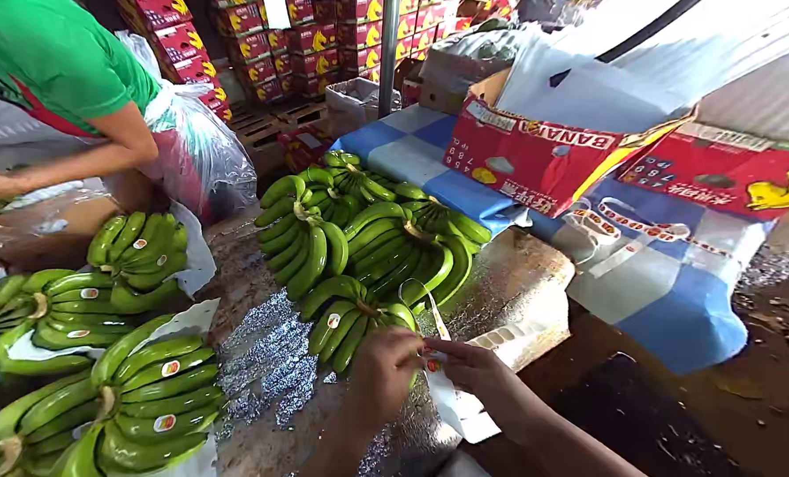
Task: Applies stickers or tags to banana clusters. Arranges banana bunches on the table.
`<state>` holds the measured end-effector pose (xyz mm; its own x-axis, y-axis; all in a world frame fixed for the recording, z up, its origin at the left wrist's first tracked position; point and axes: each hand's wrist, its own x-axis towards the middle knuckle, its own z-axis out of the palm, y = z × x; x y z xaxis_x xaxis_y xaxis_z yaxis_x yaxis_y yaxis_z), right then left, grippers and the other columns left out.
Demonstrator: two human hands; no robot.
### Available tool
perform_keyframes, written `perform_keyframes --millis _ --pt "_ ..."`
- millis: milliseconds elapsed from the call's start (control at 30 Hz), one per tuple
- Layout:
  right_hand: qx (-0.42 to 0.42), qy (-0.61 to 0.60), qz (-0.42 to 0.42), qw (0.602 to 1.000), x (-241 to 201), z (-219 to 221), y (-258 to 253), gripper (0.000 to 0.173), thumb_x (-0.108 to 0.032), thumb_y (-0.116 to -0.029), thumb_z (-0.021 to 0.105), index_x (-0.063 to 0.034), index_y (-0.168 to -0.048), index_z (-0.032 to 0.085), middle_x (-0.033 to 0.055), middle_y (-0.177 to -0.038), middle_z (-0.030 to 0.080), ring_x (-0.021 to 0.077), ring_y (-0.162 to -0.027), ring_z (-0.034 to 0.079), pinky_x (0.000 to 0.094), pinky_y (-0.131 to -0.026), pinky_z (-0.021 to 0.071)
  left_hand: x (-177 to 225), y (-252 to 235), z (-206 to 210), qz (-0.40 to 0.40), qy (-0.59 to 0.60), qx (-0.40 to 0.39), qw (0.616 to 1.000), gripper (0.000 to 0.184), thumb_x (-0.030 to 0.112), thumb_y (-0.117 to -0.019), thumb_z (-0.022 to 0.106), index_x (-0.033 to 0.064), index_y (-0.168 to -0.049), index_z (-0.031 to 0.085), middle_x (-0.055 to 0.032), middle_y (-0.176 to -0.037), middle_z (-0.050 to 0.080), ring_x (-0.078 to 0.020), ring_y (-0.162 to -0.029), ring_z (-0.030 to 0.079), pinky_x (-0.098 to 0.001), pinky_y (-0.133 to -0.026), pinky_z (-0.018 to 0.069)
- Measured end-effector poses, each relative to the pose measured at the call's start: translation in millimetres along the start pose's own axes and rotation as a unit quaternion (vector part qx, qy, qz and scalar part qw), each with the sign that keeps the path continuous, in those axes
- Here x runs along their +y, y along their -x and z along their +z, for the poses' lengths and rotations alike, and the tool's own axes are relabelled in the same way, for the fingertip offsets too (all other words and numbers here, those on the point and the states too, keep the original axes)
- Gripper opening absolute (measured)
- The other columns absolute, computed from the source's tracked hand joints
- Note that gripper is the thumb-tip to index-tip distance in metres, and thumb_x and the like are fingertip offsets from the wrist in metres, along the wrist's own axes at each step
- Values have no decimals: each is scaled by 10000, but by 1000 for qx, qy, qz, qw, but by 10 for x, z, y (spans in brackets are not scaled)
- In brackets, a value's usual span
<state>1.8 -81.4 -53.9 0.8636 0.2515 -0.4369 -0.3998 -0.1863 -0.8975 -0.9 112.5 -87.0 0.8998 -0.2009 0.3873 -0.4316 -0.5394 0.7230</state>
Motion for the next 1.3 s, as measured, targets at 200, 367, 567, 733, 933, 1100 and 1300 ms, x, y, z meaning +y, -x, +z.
perform_keyframes --millis 200,367,567,733,933,1100,1300 --pt "-15 -108 7 994 175 145 128 397 -91 -961 510 -30 -1337 624 35 -1109 724 78 -945 682 269 -853 563 -18 244 290 128 -86 72 985 111 88 -906 685 67 -810 735 -76 -975 763 -199 -968 744 -384 -995 565" --pt "53 -194 40 979 375 211 134 382 -249 -1102 362 -52 -1206 673 -56 -783 656 33 -676 609 219 -676 540 -160 457 319 88 39 69 993 129 83 -948 641 27 -852 707 -119 -1025 745 -223 -1052 707 -375 -1013 538" --pt "160 -200 45 966 350 93 53 392 132 -916 548 16 -1289 593 139 -1065 706 207 -817 724 332 -671 619 -704 185 80 -398 115 -41 909 274 181 -988 678 -63 -1113 667 -187 -996 712 -258 -853 722 -422 -829 601" --pt "109 -146 29 983 276 103 58 299 -15 -949 629 2 -1246 662 99 -1045 727 145 -828 704 284 -714 593 -929 -5 242 -431 34 -81 898 315 225 -986 681 -37 -1159 658 -195 -1045 704 -295 -908 715 -467 -861 584" --pt "118 -119 -5 986 239 137 43 369 100 -921 582 -13 -1263 658 78 -928 742 117 -733 696 267 -651 580 -491 -73 10 -311 -112 -114 937 299 233 -971 688 -12 -1141 687 -196 -1076 708 -350 -992 703 -539 -875 561" --pt "82 -38 -14 996 236 163 44 343 20 -934 603 -23 -1268 671 19 -971 738 42 -771 664 225 -697 553 -145 32 185 86 -34 -5 996 123 146 -878 753 110 -981 810 -63 -1025 766 -225 -997 727 -423 -883 594" --pt "45 -230 47 971 215 87 40 405 -23 -957 471 -2 -1343 589 64 -1071 711 103 -851 686 273 -774 581 -195 11 372 236 -154 59 958 169 77 -915 623 164 -856 756 -6 -979 755 -168 -957 707 -395 -977 524"
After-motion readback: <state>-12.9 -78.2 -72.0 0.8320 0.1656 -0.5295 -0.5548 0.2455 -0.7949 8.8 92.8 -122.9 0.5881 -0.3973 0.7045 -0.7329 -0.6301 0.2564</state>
